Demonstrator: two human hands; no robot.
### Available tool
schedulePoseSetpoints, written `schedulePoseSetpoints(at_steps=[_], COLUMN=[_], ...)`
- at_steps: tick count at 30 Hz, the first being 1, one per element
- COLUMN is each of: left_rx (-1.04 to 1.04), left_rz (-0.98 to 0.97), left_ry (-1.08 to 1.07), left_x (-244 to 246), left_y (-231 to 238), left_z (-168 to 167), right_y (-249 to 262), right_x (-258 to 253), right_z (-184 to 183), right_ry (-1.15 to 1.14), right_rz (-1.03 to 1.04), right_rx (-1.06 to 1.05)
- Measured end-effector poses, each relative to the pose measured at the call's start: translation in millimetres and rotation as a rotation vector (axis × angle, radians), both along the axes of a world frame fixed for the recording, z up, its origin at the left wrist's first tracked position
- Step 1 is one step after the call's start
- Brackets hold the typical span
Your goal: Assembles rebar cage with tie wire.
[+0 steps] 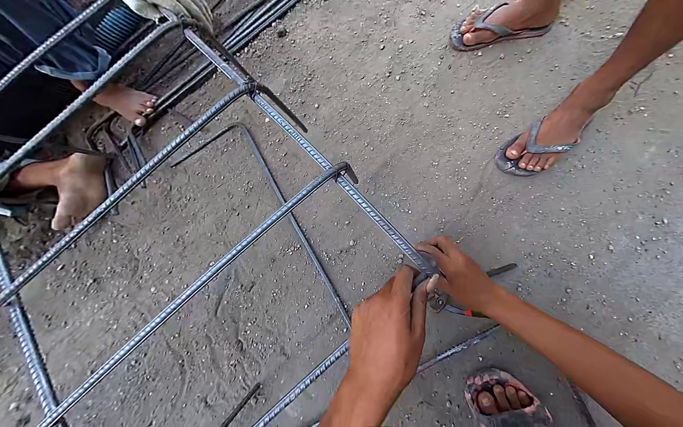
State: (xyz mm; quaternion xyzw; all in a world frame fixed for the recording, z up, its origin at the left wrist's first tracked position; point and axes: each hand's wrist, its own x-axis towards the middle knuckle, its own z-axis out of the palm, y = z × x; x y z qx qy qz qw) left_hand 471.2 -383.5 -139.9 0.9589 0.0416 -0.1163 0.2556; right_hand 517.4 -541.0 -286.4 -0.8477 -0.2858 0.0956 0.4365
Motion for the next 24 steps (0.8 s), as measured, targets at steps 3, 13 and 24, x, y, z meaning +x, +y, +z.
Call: schedulePoseSetpoints(at_steps=[3,13,24], left_rx=[0.044,0.122,-0.067], left_rz=[-0.005,0.003,0.049], left_ry=[0.126,0.018,0.145], left_x=[2.9,5.1,13.3], left_y=[0.4,3.4,7.3], left_z=[3.4,37.7,70.6], right_y=[-11.8,-27.2,-22.1], right_x=[8.5,37.8,46.5], right_z=[6.5,31.4,42.8], right_ry=[0.050,-0.250,-0.322], right_rz=[0.168,0.362,0.264], right_rx=[-0.082,-0.049,0.087])
